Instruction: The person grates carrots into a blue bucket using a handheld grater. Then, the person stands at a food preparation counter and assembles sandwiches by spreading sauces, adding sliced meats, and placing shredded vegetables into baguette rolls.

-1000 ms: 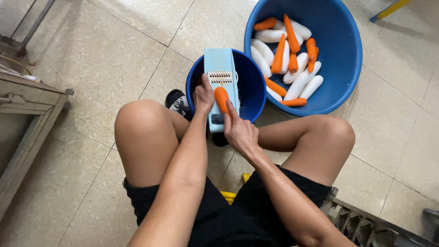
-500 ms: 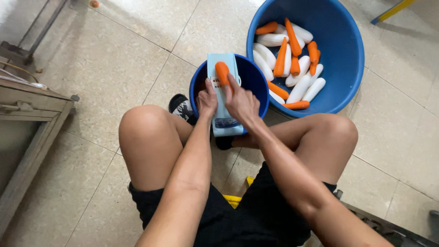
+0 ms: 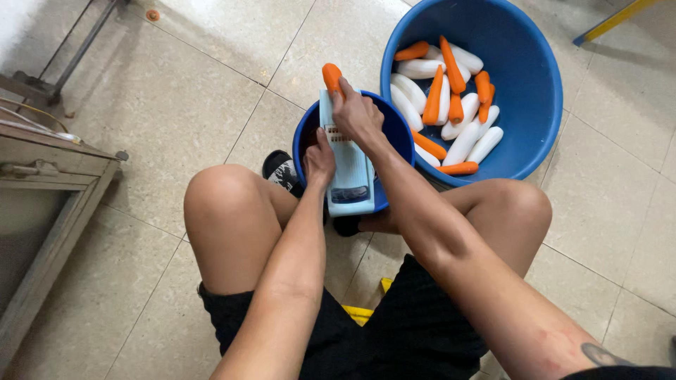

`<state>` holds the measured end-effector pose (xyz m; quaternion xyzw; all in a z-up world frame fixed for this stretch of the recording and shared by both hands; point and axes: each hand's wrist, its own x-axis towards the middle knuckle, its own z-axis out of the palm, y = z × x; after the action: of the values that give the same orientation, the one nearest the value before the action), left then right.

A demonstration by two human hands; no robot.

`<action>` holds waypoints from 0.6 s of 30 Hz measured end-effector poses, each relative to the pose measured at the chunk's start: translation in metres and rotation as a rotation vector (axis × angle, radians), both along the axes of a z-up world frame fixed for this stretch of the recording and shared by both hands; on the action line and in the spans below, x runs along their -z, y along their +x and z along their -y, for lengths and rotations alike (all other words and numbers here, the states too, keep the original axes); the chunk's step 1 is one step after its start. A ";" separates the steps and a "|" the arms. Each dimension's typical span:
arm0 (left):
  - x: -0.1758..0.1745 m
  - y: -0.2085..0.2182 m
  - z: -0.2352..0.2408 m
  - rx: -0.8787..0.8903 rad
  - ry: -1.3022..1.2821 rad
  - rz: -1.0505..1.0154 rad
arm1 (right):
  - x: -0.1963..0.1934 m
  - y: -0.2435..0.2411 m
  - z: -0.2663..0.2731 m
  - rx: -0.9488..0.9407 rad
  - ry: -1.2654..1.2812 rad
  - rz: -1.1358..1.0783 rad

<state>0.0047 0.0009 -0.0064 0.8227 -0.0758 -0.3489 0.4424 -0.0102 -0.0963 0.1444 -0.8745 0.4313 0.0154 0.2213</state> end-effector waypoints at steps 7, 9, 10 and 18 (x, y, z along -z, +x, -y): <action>-0.020 -0.003 -0.003 -0.037 -0.109 0.018 | -0.050 -0.128 -0.090 0.039 0.161 -0.056; -0.020 -0.003 -0.003 -0.054 -0.124 0.029 | -0.050 -0.137 -0.101 0.019 0.161 -0.108; -0.017 -0.006 -0.004 -0.047 -0.125 0.014 | -0.046 -0.138 -0.104 0.007 0.162 -0.133; -0.006 -0.002 -0.001 -0.041 -0.090 -0.009 | 0.006 -0.005 0.009 -0.005 -0.036 -0.019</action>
<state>0.0025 0.0019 -0.0009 0.8018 -0.0723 -0.3396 0.4863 -0.0156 -0.1053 0.1383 -0.8792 0.4313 0.0166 0.2016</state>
